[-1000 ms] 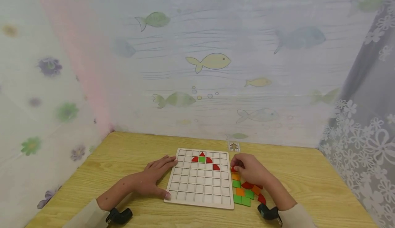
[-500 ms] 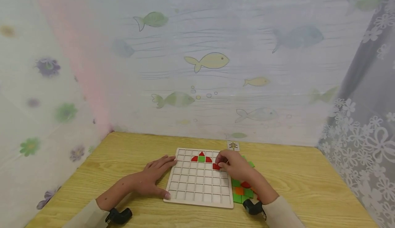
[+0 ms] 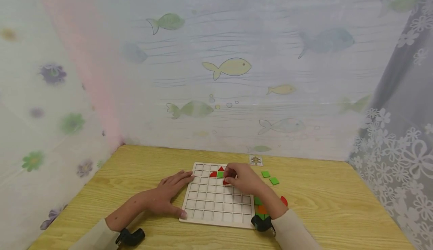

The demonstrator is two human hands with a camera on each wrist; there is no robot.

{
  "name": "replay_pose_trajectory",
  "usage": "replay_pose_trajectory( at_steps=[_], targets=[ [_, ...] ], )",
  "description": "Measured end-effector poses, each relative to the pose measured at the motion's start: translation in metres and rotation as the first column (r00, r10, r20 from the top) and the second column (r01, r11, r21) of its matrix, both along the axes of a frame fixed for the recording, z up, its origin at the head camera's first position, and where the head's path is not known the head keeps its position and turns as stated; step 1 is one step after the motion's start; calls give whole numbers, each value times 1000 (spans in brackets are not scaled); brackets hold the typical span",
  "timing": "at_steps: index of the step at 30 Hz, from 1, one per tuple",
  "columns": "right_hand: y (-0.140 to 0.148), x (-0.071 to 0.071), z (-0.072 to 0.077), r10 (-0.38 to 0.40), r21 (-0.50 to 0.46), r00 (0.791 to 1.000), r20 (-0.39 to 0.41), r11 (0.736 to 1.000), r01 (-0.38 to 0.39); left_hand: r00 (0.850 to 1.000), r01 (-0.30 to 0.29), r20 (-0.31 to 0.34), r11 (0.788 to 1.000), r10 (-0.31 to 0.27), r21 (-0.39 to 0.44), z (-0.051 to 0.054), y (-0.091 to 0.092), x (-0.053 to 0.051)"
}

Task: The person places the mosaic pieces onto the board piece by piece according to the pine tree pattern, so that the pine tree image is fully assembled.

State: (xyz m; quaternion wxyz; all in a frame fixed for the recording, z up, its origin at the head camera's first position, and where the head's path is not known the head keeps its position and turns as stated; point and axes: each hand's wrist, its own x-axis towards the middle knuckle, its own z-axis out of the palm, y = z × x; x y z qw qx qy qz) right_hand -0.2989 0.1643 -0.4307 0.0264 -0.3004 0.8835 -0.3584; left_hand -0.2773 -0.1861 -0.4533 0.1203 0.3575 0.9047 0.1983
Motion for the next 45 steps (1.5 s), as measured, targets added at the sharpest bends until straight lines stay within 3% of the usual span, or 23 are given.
replay_pose_trajectory(
  at_steps=[7, 17, 27, 37, 45],
  targets=[
    [-21, -3, 3, 10, -45, 1000, 22, 999, -9, 1000, -1, -3, 1000, 1, -2, 0, 0, 0],
    [-50, -9, 4, -31, -33, 999, 14, 999, 31, 1000, -6, 3, 1000, 6, -4, 1, 2, 0],
    [-73, -12, -1, 3, -90, 1000, 26, 996, -1, 1000, 1, 9, 1000, -1, 3, -1, 0, -1],
    [-76, -11, -9, 21, -83, 1000, 23, 996, -19, 1000, 2, 27, 1000, -3, 15, -1, -1, 1],
    [-75, -12, -12, -27, -43, 1000, -13, 999, 26, 1000, 2, -3, 1000, -2, 11, -1, 0, 0]
  ],
)
